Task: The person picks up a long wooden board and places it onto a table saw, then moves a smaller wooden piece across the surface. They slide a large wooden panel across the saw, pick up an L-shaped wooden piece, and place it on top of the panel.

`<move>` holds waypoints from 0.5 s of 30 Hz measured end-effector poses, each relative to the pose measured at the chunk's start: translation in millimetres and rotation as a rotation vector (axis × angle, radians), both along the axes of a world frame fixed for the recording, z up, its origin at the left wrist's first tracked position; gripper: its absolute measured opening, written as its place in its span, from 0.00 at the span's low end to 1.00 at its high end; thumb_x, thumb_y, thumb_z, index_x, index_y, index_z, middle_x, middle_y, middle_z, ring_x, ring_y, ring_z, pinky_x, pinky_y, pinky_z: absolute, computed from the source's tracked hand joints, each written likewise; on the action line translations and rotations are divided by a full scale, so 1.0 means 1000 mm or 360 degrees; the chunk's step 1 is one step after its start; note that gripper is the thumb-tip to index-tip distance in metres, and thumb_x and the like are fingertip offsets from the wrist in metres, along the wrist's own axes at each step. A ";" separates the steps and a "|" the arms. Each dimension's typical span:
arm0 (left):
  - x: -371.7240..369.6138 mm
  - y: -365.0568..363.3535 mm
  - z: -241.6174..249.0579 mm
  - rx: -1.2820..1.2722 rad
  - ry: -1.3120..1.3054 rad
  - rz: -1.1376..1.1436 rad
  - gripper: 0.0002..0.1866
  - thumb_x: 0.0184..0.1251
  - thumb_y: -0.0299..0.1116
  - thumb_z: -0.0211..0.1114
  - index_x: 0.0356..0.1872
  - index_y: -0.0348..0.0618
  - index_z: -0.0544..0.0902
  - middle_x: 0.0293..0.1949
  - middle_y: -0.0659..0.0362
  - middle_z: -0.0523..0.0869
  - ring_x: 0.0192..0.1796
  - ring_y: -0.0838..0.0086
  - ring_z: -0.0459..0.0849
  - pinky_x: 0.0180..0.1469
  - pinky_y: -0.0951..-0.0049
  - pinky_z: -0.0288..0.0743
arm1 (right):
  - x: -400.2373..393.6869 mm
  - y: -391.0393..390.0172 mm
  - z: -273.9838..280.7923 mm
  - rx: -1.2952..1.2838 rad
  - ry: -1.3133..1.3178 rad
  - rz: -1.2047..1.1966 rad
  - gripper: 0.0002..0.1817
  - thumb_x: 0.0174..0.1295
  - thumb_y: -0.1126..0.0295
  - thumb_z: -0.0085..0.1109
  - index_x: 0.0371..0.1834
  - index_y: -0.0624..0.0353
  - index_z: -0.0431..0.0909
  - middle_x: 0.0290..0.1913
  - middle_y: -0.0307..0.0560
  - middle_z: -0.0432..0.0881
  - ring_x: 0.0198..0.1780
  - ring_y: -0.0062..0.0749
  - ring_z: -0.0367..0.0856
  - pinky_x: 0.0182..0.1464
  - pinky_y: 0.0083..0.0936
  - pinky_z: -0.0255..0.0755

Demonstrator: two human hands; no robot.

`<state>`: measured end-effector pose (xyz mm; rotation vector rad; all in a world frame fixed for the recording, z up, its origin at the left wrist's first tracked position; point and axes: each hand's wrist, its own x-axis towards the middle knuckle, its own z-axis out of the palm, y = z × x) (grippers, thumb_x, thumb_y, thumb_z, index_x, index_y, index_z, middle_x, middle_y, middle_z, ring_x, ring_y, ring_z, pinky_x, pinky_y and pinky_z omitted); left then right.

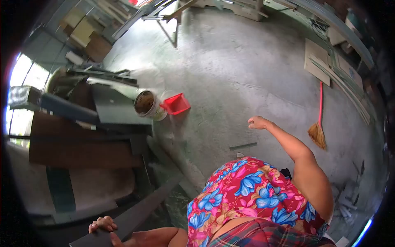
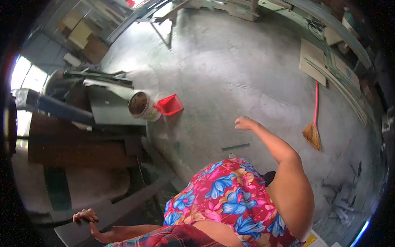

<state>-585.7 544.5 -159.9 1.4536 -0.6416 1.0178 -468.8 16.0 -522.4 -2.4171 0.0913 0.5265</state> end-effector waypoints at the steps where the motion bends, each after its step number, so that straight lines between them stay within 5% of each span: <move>1: 0.013 -0.009 0.005 0.0011 -0.0022 -0.0137 0.16 0.53 0.33 0.54 0.44 0.38 0.71 0.28 0.60 0.70 0.30 0.78 0.69 0.35 0.74 0.66 | -0.002 0.003 0.001 0.0075 0.0005 -0.0086 0.26 0.49 0.60 0.58 0.50 0.64 0.73 0.48 0.56 0.77 0.49 0.41 0.77 0.48 0.30 0.70; 6: 0.056 -0.050 0.025 0.0005 -0.0093 -0.0718 0.16 0.53 0.33 0.55 0.43 0.37 0.71 0.25 0.61 0.69 0.29 0.78 0.68 0.36 0.74 0.66 | -0.020 0.020 0.031 0.0619 0.0182 -0.0562 0.26 0.54 0.57 0.55 0.53 0.61 0.72 0.47 0.52 0.78 0.46 0.37 0.78 0.47 0.32 0.71; 9: 0.076 -0.059 0.041 -0.0155 -0.0189 -0.1009 0.18 0.52 0.36 0.57 0.44 0.38 0.70 0.23 0.61 0.66 0.27 0.77 0.65 0.36 0.74 0.63 | -0.028 0.018 0.030 0.0921 0.0228 -0.0878 0.35 0.55 0.48 0.53 0.60 0.60 0.63 0.54 0.55 0.72 0.51 0.40 0.75 0.48 0.40 0.69; 15: 0.127 -0.074 0.073 -0.0443 -0.0222 -0.1385 0.20 0.46 0.34 0.61 0.43 0.41 0.71 0.23 0.62 0.66 0.24 0.77 0.64 0.32 0.74 0.58 | -0.033 -0.025 0.014 0.1850 0.0153 -0.2140 0.53 0.47 0.31 0.48 0.67 0.59 0.45 0.65 0.60 0.54 0.61 0.48 0.63 0.51 0.46 0.66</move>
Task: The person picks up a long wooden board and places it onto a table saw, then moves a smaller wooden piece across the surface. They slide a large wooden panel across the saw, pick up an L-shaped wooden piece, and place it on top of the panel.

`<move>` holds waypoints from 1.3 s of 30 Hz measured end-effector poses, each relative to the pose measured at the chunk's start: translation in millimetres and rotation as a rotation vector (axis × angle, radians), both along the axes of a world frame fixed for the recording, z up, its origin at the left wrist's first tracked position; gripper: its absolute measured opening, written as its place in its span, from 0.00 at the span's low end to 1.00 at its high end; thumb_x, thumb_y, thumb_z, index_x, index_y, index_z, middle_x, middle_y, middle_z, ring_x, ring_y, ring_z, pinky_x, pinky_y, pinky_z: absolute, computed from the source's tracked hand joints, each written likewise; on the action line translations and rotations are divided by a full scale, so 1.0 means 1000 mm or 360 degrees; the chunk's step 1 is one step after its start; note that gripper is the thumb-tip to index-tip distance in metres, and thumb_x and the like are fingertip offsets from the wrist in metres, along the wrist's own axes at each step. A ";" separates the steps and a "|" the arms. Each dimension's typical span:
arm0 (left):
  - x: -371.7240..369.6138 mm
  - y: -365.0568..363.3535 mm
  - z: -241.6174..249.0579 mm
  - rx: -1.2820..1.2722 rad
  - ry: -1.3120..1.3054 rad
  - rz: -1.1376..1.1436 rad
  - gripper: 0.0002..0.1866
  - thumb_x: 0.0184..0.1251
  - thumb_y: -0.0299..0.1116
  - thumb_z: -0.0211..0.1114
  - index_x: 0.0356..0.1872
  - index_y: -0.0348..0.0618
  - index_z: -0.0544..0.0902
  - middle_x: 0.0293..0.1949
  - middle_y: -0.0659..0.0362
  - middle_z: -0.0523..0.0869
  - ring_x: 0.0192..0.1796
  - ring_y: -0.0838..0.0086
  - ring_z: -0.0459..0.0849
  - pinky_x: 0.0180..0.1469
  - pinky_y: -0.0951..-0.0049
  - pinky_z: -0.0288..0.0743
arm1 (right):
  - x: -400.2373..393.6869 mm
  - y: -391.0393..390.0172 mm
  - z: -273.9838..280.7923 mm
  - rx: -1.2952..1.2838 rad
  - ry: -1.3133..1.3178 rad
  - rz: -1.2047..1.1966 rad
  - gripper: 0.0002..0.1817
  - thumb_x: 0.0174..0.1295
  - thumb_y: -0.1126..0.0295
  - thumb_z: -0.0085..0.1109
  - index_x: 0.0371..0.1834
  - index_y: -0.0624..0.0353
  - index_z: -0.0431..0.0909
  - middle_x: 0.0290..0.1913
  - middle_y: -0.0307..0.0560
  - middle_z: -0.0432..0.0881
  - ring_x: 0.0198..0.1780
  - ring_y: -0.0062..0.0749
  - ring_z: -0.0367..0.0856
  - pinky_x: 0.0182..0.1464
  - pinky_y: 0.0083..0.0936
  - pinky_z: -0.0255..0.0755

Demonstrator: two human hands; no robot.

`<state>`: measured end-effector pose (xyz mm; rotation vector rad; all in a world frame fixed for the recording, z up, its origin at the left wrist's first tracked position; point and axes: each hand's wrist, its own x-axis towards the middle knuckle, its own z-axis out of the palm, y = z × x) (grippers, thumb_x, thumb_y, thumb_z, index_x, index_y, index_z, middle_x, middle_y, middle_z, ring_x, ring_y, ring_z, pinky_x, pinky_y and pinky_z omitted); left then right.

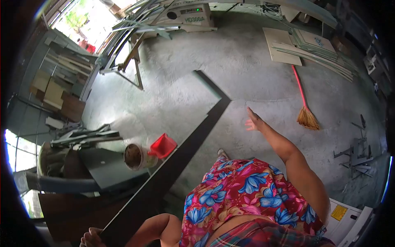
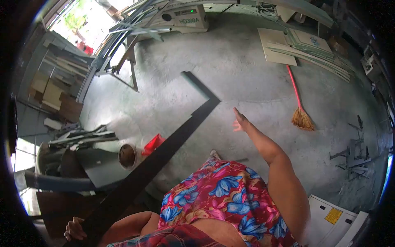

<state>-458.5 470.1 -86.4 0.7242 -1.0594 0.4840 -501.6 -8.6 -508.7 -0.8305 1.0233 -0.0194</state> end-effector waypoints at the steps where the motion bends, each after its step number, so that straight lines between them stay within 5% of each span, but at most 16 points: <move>1: 0.014 -0.012 0.004 -0.0026 0.0010 -0.0077 0.20 0.46 0.33 0.61 0.43 0.41 0.71 0.23 0.62 0.66 0.24 0.77 0.64 0.32 0.74 0.58 | 0.003 -0.010 0.005 0.0148 -0.0053 -0.0171 0.53 0.46 0.30 0.47 0.66 0.58 0.47 0.64 0.60 0.55 0.61 0.47 0.63 0.53 0.47 0.64; 6: 0.091 -0.067 0.020 -0.0169 0.0074 -0.0532 0.20 0.44 0.31 0.60 0.42 0.41 0.69 0.23 0.62 0.66 0.23 0.78 0.64 0.32 0.75 0.58 | 0.013 -0.051 0.017 0.0406 -0.0839 -0.0746 0.50 0.48 0.27 0.40 0.65 0.56 0.52 0.62 0.54 0.57 0.58 0.44 0.64 0.57 0.46 0.62; 8: 0.122 -0.107 0.026 -0.0212 0.0125 -0.0743 0.20 0.44 0.30 0.60 0.42 0.41 0.68 0.23 0.63 0.65 0.23 0.78 0.64 0.32 0.76 0.58 | 0.020 -0.069 0.039 0.0360 -0.1210 -0.1520 0.39 0.59 0.36 0.32 0.64 0.54 0.55 0.63 0.45 0.59 0.61 0.44 0.59 0.63 0.43 0.52; 14: 0.184 -0.232 0.043 -0.0477 0.0265 -0.1459 0.20 0.43 0.28 0.60 0.41 0.41 0.66 0.23 0.63 0.65 0.23 0.79 0.64 0.32 0.77 0.58 | -0.039 -0.136 0.047 0.0360 -0.1268 -0.1605 0.35 0.62 0.41 0.29 0.64 0.54 0.57 0.64 0.48 0.59 0.64 0.48 0.56 0.64 0.46 0.48; 18: 0.224 -0.324 0.048 -0.0567 0.0313 -0.1712 0.21 0.42 0.26 0.59 0.40 0.41 0.65 0.23 0.63 0.65 0.23 0.79 0.64 0.32 0.77 0.58 | -0.094 -0.223 0.008 -0.0523 -0.1383 -0.1427 0.25 0.60 0.45 0.40 0.50 0.53 0.69 0.47 0.42 0.74 0.50 0.37 0.72 0.55 0.37 0.65; 21: 0.261 -0.397 0.032 -0.0438 0.0363 -0.1664 0.22 0.38 0.26 0.59 0.40 0.40 0.65 0.24 0.63 0.64 0.24 0.78 0.63 0.34 0.78 0.58 | -0.120 -0.300 0.034 -0.0342 -0.1026 -0.1899 0.17 0.59 0.51 0.48 0.41 0.50 0.72 0.37 0.36 0.75 0.40 0.29 0.75 0.47 0.29 0.70; 25: 0.280 -0.485 0.012 -0.0562 0.0537 -0.1585 0.21 0.42 0.30 0.59 0.41 0.38 0.66 0.24 0.62 0.64 0.24 0.79 0.62 0.32 0.78 0.57 | -0.155 -0.411 0.031 -0.0178 -0.1237 -0.1895 0.10 0.57 0.59 0.53 0.34 0.52 0.73 0.34 0.36 0.75 0.37 0.27 0.75 0.44 0.23 0.70; 29: 0.299 -0.546 -0.003 -0.0640 0.0593 -0.1556 0.21 0.43 0.30 0.59 0.42 0.37 0.66 0.24 0.62 0.63 0.25 0.78 0.62 0.33 0.77 0.58 | -0.117 -0.447 0.131 -0.0174 -0.1328 -0.1895 0.10 0.57 0.61 0.53 0.36 0.55 0.73 0.35 0.37 0.77 0.39 0.29 0.76 0.42 0.26 0.72; 37: 0.370 -0.644 -0.007 -0.0715 0.0564 -0.1504 0.29 0.46 0.29 0.58 0.52 0.30 0.60 0.28 0.60 0.63 0.29 0.77 0.64 0.39 0.75 0.60 | -0.059 -0.586 0.147 -0.0270 -0.1490 -0.1553 0.11 0.58 0.62 0.53 0.38 0.58 0.73 0.36 0.42 0.79 0.36 0.32 0.79 0.39 0.28 0.76; 39: 0.394 -0.677 -0.005 -0.0680 0.0539 -0.1509 0.31 0.50 0.34 0.58 0.54 0.28 0.61 0.31 0.59 0.64 0.32 0.77 0.66 0.41 0.75 0.61 | -0.022 -0.602 0.186 -0.0252 -0.1506 -0.1454 0.13 0.58 0.61 0.53 0.40 0.58 0.73 0.37 0.44 0.80 0.36 0.31 0.80 0.38 0.27 0.78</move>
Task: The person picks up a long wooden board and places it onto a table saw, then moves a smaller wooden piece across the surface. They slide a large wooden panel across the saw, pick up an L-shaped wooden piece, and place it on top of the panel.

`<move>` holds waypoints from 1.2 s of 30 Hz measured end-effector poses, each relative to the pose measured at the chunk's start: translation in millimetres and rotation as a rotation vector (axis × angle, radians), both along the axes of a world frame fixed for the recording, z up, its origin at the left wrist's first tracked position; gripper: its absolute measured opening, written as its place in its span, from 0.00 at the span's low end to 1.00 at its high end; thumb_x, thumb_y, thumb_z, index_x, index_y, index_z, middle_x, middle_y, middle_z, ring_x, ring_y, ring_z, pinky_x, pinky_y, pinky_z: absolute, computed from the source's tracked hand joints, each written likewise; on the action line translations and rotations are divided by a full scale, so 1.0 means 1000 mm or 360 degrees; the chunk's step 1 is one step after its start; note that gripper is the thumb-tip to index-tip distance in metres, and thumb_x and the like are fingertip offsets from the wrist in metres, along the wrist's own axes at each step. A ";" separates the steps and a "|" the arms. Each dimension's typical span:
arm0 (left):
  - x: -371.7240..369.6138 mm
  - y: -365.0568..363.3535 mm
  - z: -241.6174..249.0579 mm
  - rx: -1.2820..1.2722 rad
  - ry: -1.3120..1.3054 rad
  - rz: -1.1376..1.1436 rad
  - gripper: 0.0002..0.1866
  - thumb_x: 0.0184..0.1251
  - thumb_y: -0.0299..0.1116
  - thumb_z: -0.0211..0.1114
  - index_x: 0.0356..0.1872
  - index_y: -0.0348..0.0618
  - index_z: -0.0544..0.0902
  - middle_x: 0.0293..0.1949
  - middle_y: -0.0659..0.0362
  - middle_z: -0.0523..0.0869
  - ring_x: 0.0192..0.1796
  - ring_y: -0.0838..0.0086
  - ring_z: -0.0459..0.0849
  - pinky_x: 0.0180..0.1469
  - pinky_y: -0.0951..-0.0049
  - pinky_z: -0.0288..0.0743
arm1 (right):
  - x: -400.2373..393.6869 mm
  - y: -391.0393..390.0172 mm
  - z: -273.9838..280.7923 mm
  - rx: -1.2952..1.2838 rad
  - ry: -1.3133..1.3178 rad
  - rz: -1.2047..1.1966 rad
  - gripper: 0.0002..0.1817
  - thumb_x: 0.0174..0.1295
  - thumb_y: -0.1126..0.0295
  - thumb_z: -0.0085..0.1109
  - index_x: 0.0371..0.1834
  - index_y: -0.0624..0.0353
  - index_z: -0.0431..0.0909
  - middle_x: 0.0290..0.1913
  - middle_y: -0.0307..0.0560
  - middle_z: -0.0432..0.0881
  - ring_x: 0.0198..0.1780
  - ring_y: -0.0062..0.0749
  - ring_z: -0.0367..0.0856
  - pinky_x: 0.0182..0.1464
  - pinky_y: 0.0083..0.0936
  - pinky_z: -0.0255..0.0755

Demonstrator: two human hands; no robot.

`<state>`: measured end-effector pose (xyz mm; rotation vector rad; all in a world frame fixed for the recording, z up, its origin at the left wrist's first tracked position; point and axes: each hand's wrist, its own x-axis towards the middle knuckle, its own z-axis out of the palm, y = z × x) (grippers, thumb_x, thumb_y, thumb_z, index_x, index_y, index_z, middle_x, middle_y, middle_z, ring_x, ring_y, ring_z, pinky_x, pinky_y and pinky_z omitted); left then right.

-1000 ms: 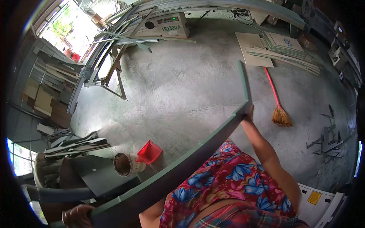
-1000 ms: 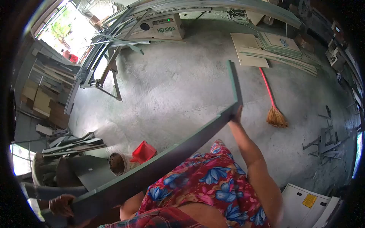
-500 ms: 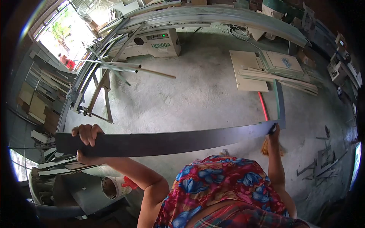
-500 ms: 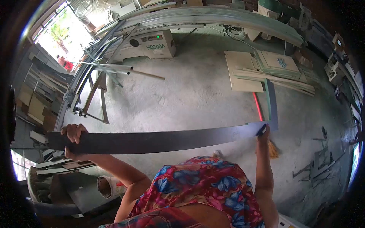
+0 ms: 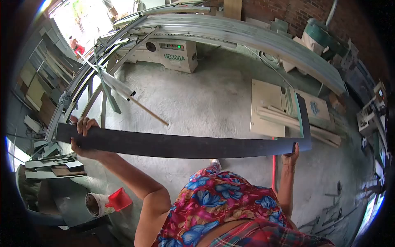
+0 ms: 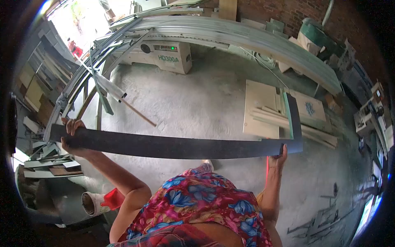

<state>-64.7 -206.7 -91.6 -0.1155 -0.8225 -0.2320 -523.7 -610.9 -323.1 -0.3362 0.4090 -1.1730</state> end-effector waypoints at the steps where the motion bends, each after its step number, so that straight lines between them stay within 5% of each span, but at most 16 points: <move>1: 0.012 -0.019 0.003 0.0051 0.0032 0.0057 0.31 0.51 0.36 0.58 0.54 0.27 0.61 0.32 0.59 0.65 0.33 0.75 0.66 0.43 0.74 0.61 | 0.010 -0.022 -0.002 -0.0040 -0.0006 -0.0005 0.13 0.58 0.61 0.53 0.40 0.58 0.74 0.37 0.44 0.80 0.36 0.31 0.80 0.39 0.28 0.78; 5: 0.076 -0.100 0.005 0.0394 -0.0026 0.0224 0.34 0.54 0.45 0.57 0.55 0.25 0.61 0.38 0.52 0.71 0.41 0.67 0.71 0.52 0.69 0.62 | 0.021 -0.114 -0.025 -0.0143 -0.0071 -0.0027 0.13 0.59 0.61 0.53 0.40 0.57 0.75 0.39 0.44 0.81 0.38 0.31 0.80 0.40 0.27 0.77; 7: 0.106 -0.148 0.000 0.0665 0.0265 0.0567 0.35 0.54 0.51 0.57 0.51 0.26 0.65 0.40 0.46 0.76 0.46 0.60 0.75 0.51 0.63 0.67 | 0.028 -0.150 -0.022 -0.0118 -0.0070 -0.0138 0.12 0.59 0.61 0.53 0.40 0.57 0.75 0.39 0.43 0.81 0.39 0.30 0.80 0.40 0.26 0.77; 11: 0.155 -0.252 -0.012 0.1001 0.0938 0.0603 0.29 0.53 0.56 0.56 0.39 0.34 0.74 0.42 0.48 0.78 0.47 0.59 0.76 0.51 0.56 0.69 | 0.053 -0.206 0.015 -0.0051 -0.0082 -0.0437 0.16 0.59 0.61 0.54 0.46 0.57 0.75 0.42 0.42 0.80 0.39 0.27 0.79 0.38 0.21 0.76; 13: 0.197 -0.294 -0.056 0.1192 0.0794 0.0595 0.26 0.54 0.53 0.57 0.41 0.39 0.74 0.40 0.49 0.78 0.46 0.61 0.76 0.49 0.55 0.70 | 0.064 -0.224 0.046 -0.0063 -0.0221 -0.0401 0.14 0.59 0.60 0.55 0.41 0.57 0.77 0.38 0.38 0.81 0.31 0.20 0.78 0.22 0.13 0.71; 16: 0.213 -0.376 -0.103 0.1040 0.1232 0.0492 0.25 0.52 0.51 0.59 0.45 0.43 0.72 0.39 0.53 0.77 0.44 0.62 0.76 0.48 0.56 0.71 | 0.089 -0.269 0.081 -0.0266 0.0132 -0.0725 0.18 0.60 0.58 0.53 0.49 0.58 0.74 0.39 0.38 0.80 0.29 0.20 0.77 0.18 0.12 0.67; 19: 0.219 -0.447 -0.139 0.1261 0.1777 0.0336 0.22 0.51 0.47 0.60 0.44 0.47 0.73 0.39 0.57 0.77 0.44 0.63 0.76 0.49 0.56 0.70 | 0.084 -0.336 0.090 -0.0438 0.0387 -0.0700 0.22 0.62 0.57 0.48 0.57 0.57 0.69 0.53 0.46 0.73 0.51 0.31 0.74 0.50 0.26 0.70; 22: 0.240 -0.515 -0.182 0.1111 0.1684 0.0174 0.19 0.52 0.45 0.59 0.43 0.47 0.73 0.40 0.57 0.77 0.43 0.63 0.77 0.50 0.58 0.70 | 0.118 -0.379 0.128 -0.0603 0.0244 -0.0624 0.24 0.63 0.58 0.48 0.59 0.58 0.65 0.50 0.44 0.75 0.43 0.27 0.76 0.39 0.20 0.73; 25: 0.249 -0.574 -0.189 0.1134 0.1675 0.0205 0.20 0.53 0.47 0.59 0.43 0.47 0.72 0.40 0.58 0.77 0.42 0.65 0.77 0.49 0.61 0.71 | 0.129 -0.449 0.143 -0.0723 0.0357 -0.0361 0.26 0.62 0.56 0.46 0.60 0.57 0.64 0.56 0.48 0.70 0.54 0.35 0.71 0.57 0.32 0.65; 36: 0.338 -0.649 -0.176 0.1042 0.1782 0.0586 0.15 0.52 0.40 0.56 0.37 0.42 0.74 0.40 0.58 0.78 0.43 0.65 0.76 0.52 0.64 0.67 | 0.254 -0.597 0.159 -0.0744 0.0798 0.0262 0.29 0.59 0.54 0.45 0.63 0.54 0.61 0.52 0.46 0.73 0.48 0.27 0.76 0.35 0.20 0.80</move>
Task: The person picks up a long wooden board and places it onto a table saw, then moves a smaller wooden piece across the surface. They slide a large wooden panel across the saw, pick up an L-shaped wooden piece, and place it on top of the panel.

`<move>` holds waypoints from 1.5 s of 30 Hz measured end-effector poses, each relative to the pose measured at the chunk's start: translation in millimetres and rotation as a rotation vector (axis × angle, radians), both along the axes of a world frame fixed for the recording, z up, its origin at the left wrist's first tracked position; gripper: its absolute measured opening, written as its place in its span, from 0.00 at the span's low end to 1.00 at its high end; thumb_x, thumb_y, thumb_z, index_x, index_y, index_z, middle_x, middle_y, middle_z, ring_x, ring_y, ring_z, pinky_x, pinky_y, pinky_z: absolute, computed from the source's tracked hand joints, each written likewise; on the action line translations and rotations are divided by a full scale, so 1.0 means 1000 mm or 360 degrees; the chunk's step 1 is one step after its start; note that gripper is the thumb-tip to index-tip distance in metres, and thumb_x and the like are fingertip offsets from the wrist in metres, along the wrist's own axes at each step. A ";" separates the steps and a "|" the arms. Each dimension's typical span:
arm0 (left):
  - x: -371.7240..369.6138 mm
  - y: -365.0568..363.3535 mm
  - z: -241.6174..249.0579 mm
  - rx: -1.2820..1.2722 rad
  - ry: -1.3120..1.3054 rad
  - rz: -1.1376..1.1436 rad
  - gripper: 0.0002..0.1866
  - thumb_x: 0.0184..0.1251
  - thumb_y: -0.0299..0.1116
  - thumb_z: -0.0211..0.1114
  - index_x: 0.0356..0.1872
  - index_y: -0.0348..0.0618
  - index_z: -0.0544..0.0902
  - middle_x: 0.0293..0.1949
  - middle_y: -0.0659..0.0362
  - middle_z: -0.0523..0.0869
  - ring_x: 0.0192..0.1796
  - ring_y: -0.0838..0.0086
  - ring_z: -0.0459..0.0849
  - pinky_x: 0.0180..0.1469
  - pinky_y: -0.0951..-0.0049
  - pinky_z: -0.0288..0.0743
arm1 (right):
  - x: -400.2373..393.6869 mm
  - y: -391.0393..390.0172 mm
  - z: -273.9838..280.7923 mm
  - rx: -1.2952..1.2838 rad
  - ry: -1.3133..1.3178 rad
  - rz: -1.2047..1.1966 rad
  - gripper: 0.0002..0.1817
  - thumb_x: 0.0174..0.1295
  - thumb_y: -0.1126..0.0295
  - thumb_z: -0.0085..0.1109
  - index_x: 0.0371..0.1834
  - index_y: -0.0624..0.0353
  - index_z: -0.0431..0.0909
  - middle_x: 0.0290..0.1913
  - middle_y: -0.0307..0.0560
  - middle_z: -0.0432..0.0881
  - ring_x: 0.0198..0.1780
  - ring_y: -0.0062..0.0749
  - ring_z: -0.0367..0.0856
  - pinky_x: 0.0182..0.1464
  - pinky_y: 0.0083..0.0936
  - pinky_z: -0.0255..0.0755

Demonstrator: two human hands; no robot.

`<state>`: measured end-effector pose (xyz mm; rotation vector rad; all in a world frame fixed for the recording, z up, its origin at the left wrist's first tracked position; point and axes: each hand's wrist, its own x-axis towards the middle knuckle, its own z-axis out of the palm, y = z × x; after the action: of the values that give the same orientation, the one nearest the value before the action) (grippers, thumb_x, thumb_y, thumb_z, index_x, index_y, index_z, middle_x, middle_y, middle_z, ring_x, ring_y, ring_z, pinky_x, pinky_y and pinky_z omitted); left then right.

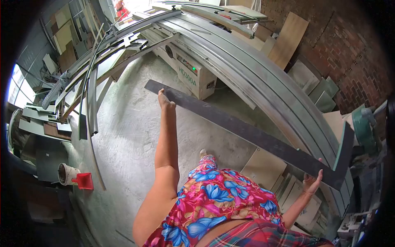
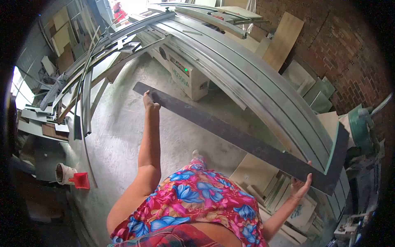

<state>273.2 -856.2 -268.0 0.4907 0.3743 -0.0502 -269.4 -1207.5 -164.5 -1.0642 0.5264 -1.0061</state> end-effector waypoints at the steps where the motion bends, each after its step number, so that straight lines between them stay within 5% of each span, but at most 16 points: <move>1: 0.008 -0.006 0.004 0.0023 -0.0029 -0.0003 0.15 0.52 0.40 0.56 0.37 0.42 0.74 0.39 0.58 0.78 0.43 0.65 0.76 0.52 0.64 0.67 | 0.013 -0.007 -0.003 0.0030 0.0026 0.0055 0.29 0.59 0.54 0.45 0.63 0.53 0.62 0.52 0.45 0.73 0.47 0.27 0.76 0.34 0.20 0.80; 10: 0.139 -0.118 0.034 0.0022 -0.0344 -0.0444 0.16 0.52 0.41 0.59 0.39 0.44 0.73 0.34 0.56 0.78 0.38 0.66 0.77 0.41 0.65 0.71 | 0.126 -0.099 -0.051 0.0303 -0.0052 -0.0119 0.24 0.55 0.54 0.50 0.54 0.49 0.72 0.48 0.39 0.76 0.44 0.25 0.76 0.32 0.17 0.75; 13: 0.185 -0.177 0.052 0.0154 -0.0342 -0.0520 0.18 0.52 0.44 0.60 0.40 0.44 0.73 0.34 0.56 0.78 0.36 0.66 0.77 0.39 0.65 0.71 | 0.174 -0.108 -0.039 0.0474 -0.0107 -0.0488 0.24 0.54 0.53 0.52 0.54 0.47 0.72 0.46 0.33 0.78 0.36 0.18 0.77 0.24 0.13 0.71; 19: 0.190 -0.307 0.039 0.0435 -0.0234 -0.0805 0.23 0.51 0.48 0.61 0.43 0.45 0.71 0.28 0.58 0.70 0.29 0.70 0.73 0.32 0.69 0.71 | 0.227 -0.144 -0.057 0.0477 -0.0222 -0.0416 0.25 0.56 0.53 0.50 0.57 0.47 0.69 0.52 0.40 0.73 0.45 0.30 0.76 0.35 0.22 0.76; 24: 0.123 -0.399 0.018 0.0280 -0.0078 -0.1474 0.28 0.55 0.48 0.61 0.51 0.44 0.63 0.37 0.53 0.68 0.32 0.69 0.72 0.33 0.66 0.73 | 0.286 -0.157 -0.055 0.0388 -0.0373 -0.0273 0.25 0.60 0.55 0.46 0.62 0.45 0.63 0.54 0.44 0.73 0.46 0.33 0.78 0.40 0.29 0.80; 25: 0.120 -0.415 -0.002 0.0187 -0.0297 -0.1774 0.44 0.54 0.54 0.61 0.63 0.36 0.50 0.59 0.41 0.56 0.51 0.60 0.67 0.48 0.63 0.69 | 0.297 -0.159 -0.053 0.0363 -0.0369 -0.0274 0.25 0.60 0.55 0.46 0.62 0.44 0.62 0.53 0.43 0.73 0.46 0.32 0.78 0.41 0.29 0.79; 30: 0.059 -0.459 0.035 0.0272 0.0032 -0.1635 0.42 0.53 0.57 0.60 0.61 0.36 0.57 0.57 0.42 0.64 0.55 0.57 0.69 0.51 0.60 0.68 | 0.331 -0.173 -0.043 0.0351 -0.0458 -0.0213 0.26 0.60 0.56 0.47 0.63 0.43 0.60 0.56 0.44 0.70 0.49 0.35 0.76 0.42 0.30 0.79; 33: 0.045 -0.467 0.033 -0.0044 0.0036 -0.1632 0.34 0.55 0.57 0.59 0.53 0.39 0.66 0.50 0.48 0.72 0.46 0.62 0.77 0.42 0.59 0.75 | 0.338 -0.159 -0.036 0.0189 -0.0420 -0.0084 0.30 0.60 0.54 0.48 0.66 0.43 0.54 0.58 0.45 0.68 0.52 0.35 0.74 0.42 0.30 0.78; 35: 0.046 -0.475 0.045 -0.0197 -0.0049 -0.1275 0.31 0.59 0.57 0.55 0.50 0.39 0.70 0.47 0.49 0.76 0.44 0.61 0.78 0.42 0.59 0.75 | 0.343 -0.150 -0.031 0.0134 -0.0383 0.0011 0.32 0.60 0.54 0.48 0.67 0.44 0.51 0.58 0.46 0.68 0.52 0.35 0.73 0.46 0.32 0.76; 37: 0.050 -0.470 0.065 -0.0210 0.0034 -0.0997 0.27 0.64 0.56 0.48 0.48 0.39 0.71 0.34 0.52 0.80 0.33 0.60 0.80 0.38 0.58 0.76 | 0.348 -0.141 -0.028 0.0024 -0.0317 0.0095 0.34 0.60 0.54 0.49 0.68 0.45 0.48 0.59 0.47 0.67 0.53 0.35 0.73 0.49 0.33 0.74; 40: 0.062 -0.462 0.080 -0.0287 0.0013 -0.0913 0.28 0.65 0.57 0.44 0.50 0.42 0.70 0.37 0.53 0.78 0.35 0.62 0.78 0.39 0.60 0.74 | 0.348 -0.134 -0.023 -0.0356 -0.0082 0.0236 0.41 0.57 0.49 0.52 0.69 0.48 0.44 0.59 0.48 0.67 0.56 0.33 0.71 0.54 0.31 0.67; 43: 0.084 -0.456 0.081 -0.0309 -0.0081 -0.0904 0.29 0.66 0.59 0.38 0.55 0.47 0.67 0.44 0.55 0.75 0.40 0.63 0.75 0.43 0.61 0.72 | 0.318 -0.139 -0.027 -0.0812 0.0465 0.0771 0.43 0.55 0.48 0.55 0.69 0.50 0.44 0.61 0.49 0.66 0.59 0.34 0.67 0.54 0.31 0.66; 45: 0.100 -0.454 0.081 -0.0315 -0.0088 -0.0876 0.31 0.64 0.61 0.38 0.55 0.47 0.67 0.43 0.54 0.76 0.39 0.63 0.75 0.43 0.61 0.71 | 0.281 -0.143 -0.049 -0.0280 0.0370 0.0596 0.35 0.54 0.54 0.56 0.64 0.54 0.57 0.61 0.52 0.65 0.60 0.42 0.66 0.54 0.34 0.66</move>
<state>373.1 -1309.9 -186.6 0.3861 0.1685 -0.5999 11.1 -1350.7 -213.8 -1.3879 0.4091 -0.6092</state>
